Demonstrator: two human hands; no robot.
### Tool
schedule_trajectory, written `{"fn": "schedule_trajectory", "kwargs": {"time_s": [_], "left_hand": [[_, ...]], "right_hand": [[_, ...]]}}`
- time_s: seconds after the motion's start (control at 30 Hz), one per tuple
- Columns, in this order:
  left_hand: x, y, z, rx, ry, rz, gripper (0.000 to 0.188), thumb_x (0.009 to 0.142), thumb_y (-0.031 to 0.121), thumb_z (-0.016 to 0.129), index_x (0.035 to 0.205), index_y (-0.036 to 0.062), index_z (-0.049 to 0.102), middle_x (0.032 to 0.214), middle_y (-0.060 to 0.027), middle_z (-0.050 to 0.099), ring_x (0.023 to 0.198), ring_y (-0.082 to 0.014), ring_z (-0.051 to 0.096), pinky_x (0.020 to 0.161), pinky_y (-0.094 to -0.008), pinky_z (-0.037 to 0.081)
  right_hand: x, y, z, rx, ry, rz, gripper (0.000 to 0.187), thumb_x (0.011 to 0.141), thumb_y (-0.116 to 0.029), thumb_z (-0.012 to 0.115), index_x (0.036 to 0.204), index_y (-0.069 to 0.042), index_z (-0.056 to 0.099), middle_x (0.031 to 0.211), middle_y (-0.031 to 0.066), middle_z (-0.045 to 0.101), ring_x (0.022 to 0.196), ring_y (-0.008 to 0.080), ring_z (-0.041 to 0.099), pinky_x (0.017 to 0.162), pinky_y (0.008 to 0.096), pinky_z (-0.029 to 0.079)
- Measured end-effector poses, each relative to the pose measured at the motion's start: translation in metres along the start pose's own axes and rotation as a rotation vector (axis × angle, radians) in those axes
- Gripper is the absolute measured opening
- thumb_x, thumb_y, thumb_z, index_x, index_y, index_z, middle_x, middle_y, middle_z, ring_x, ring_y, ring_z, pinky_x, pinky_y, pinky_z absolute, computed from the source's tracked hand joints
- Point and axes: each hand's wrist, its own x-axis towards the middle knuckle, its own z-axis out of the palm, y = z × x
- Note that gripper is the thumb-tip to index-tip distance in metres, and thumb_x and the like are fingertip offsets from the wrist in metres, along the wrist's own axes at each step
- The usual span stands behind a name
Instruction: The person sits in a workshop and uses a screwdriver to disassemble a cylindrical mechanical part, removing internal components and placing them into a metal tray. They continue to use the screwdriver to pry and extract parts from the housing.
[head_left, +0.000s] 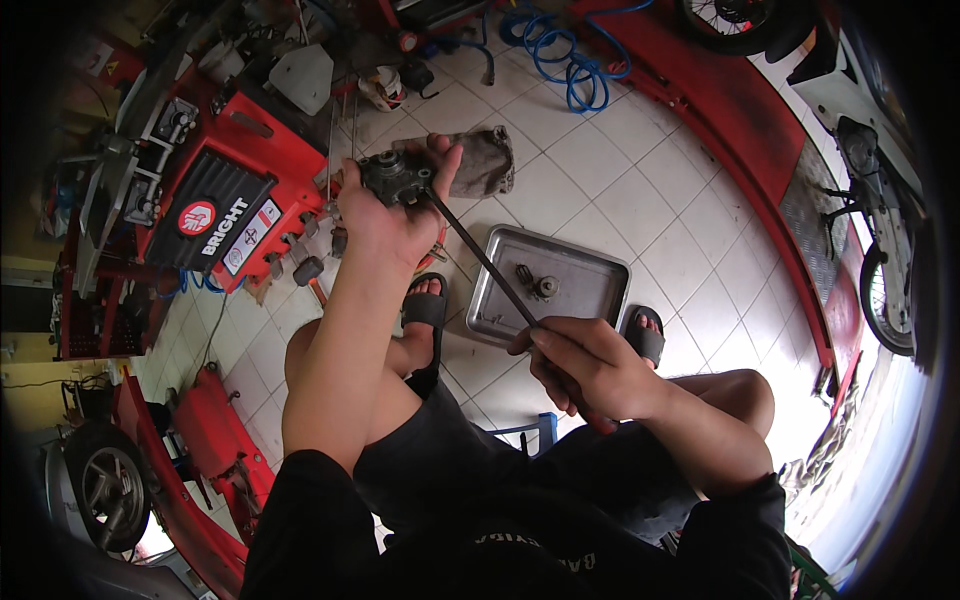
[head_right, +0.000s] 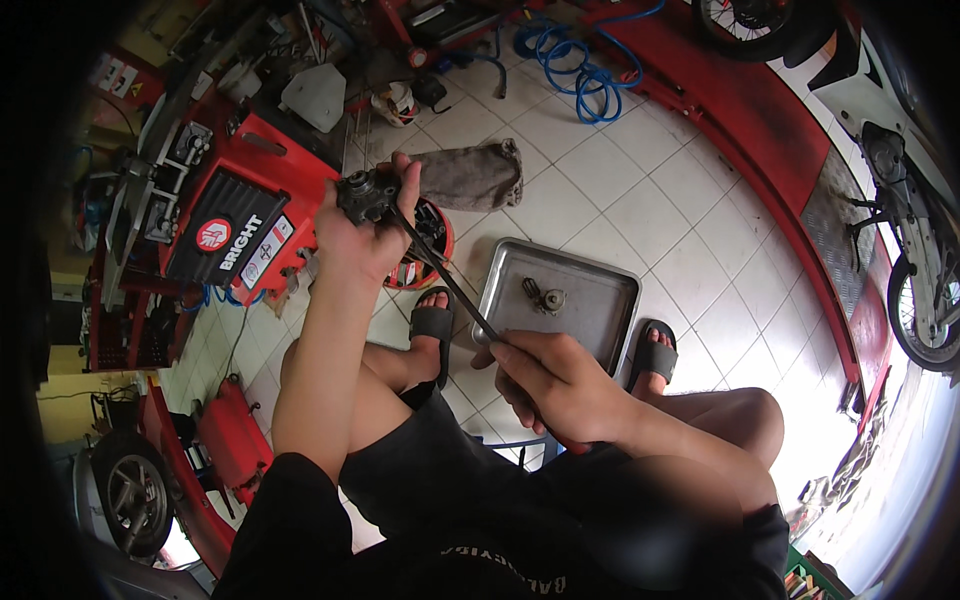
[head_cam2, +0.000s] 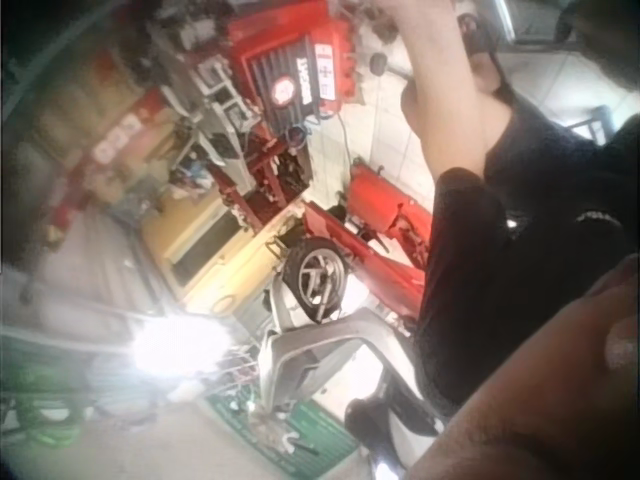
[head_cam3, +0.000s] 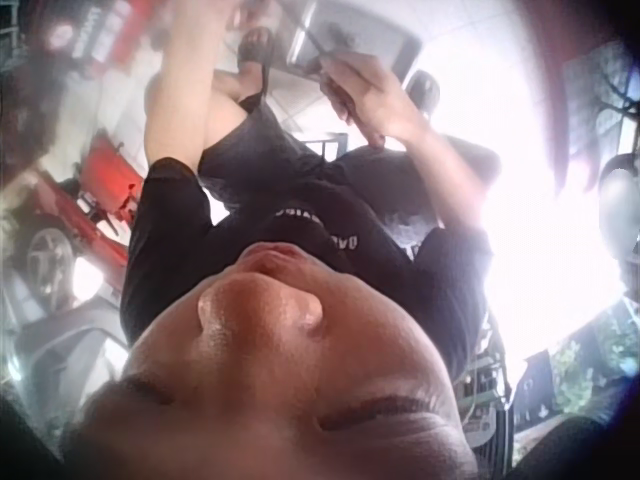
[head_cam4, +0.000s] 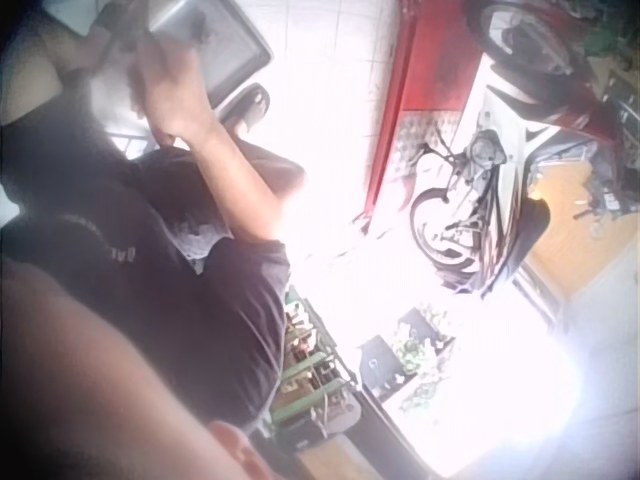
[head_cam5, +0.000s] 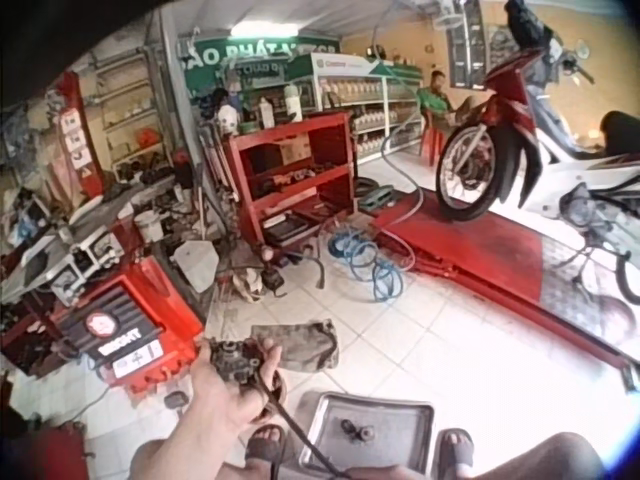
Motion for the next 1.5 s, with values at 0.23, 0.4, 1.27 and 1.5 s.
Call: {"fn": "schedule_trajectory", "kwargs": {"time_s": [0.23,0.4,1.27,1.5], "left_hand": [[0.002,-0.002,-0.006,0.017,0.012,0.019,0.081,0.104,0.064,0.018,0.110,-0.0112,0.045,0.100,-0.0216,0.054,0.103,-0.0415,0.061,0.105,-0.0602,0.052],[0.002,-0.004,-0.001,0.031,0.050,0.003,0.079,0.105,0.064,0.019,0.108,-0.0107,0.047,0.099,-0.0213,0.054,0.099,-0.0412,0.063,0.102,-0.0581,0.055],[-0.014,-0.021,0.009,0.408,0.082,0.159,0.077,0.102,0.068,0.026,0.095,-0.0027,0.056,0.093,-0.0196,0.060,0.091,-0.0337,0.063,0.096,-0.0516,0.057],[-0.009,-0.026,0.005,0.454,0.116,0.227,0.077,0.099,0.073,0.031,0.094,0.0002,0.056,0.090,-0.0167,0.060,0.085,-0.0319,0.062,0.093,-0.0528,0.056]], "right_hand": [[-0.001,0.005,-0.004,-0.053,0.026,-0.008,0.032,0.110,-0.017,0.040,0.115,0.006,0.062,0.069,0.0019,0.053,0.055,0.0088,0.052,0.052,0.0261,0.044],[0.001,0.007,-0.006,-0.045,0.064,0.001,0.031,0.109,-0.018,0.043,0.114,0.005,0.063,0.070,0.0028,0.055,0.054,0.0085,0.051,0.051,0.0259,0.044],[0.004,0.011,-0.011,-0.311,0.120,-0.016,0.027,0.106,-0.010,0.049,0.118,0.009,0.064,0.084,0.0080,0.068,0.066,0.0093,0.065,0.057,0.0237,0.053],[0.017,0.019,-0.027,-0.428,0.310,-0.123,0.014,0.093,-0.007,0.061,0.095,0.002,0.072,0.071,0.0117,0.071,0.060,0.0212,0.068,0.056,0.0335,0.054]]}}
